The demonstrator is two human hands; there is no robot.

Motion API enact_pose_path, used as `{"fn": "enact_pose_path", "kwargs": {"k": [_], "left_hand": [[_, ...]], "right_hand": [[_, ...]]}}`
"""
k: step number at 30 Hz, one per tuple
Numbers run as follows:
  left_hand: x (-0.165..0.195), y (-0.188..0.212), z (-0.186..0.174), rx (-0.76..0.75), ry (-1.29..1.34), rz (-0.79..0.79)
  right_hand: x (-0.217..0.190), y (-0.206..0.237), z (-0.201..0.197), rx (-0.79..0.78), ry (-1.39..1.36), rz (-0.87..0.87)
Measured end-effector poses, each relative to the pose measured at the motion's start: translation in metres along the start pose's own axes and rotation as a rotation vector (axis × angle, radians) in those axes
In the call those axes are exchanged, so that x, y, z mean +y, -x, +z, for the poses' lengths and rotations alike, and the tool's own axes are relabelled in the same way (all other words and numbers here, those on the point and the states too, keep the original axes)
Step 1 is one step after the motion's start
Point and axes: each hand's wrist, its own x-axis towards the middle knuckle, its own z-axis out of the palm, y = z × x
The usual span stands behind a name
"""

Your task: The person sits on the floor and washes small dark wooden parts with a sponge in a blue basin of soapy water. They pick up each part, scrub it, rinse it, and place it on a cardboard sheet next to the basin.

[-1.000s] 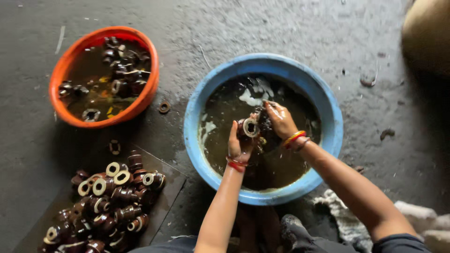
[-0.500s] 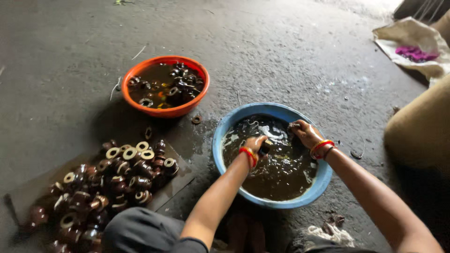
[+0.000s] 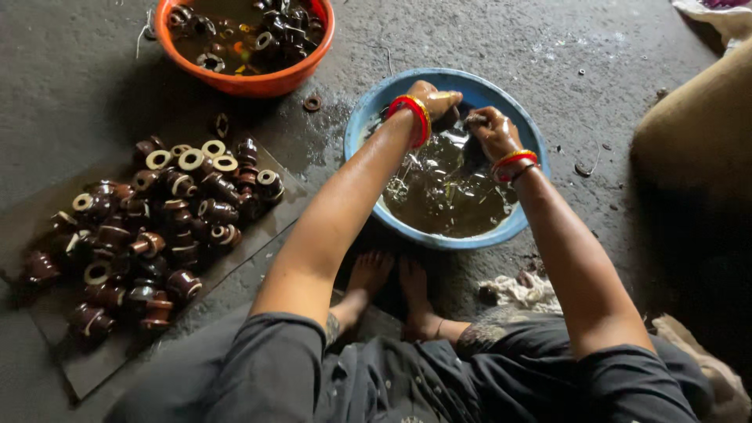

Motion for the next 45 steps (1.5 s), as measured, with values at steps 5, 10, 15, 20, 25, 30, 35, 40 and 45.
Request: {"fn": "enact_pose_path", "kwargs": {"k": [5,10,15,20,25,30,35,40,45], "left_hand": [[-0.038,-0.045,-0.006,-0.048,-0.198,0.011],[-0.096,-0.103,-0.016,-0.184,-0.318,-0.010],[-0.136,-0.136,-0.023,-0.395,-0.239,-0.211],[-0.147,-0.162,-0.008,-0.500,-0.354,-0.309],[-0.118,-0.154,0.025,-0.497,-0.297,-0.263],[-0.074,-0.093,0.029,-0.489,-0.017,-0.334],[-0.048,-0.044,0.007,-0.297,-0.494,0.025],[-0.010,-0.021,-0.010,-0.154,-0.443,0.080],[0.021,-0.006,0.000,-0.144,-0.493,0.031]], "right_hand": [[0.036,-0.037,0.032,-0.067,0.341,0.102],[0.102,-0.088,0.078,0.012,0.471,0.006],[0.140,-0.115,0.121,-0.109,0.447,0.267],[0.131,-0.107,0.148,-0.343,0.606,0.608],[0.125,-0.060,0.137,-0.376,0.521,0.677],[0.116,-0.015,0.119,-0.057,0.529,0.213],[0.062,0.022,0.105,0.179,0.350,0.344],[0.021,0.054,0.085,0.137,0.421,0.430],[0.020,0.078,0.071,0.210,0.473,0.338]]}}
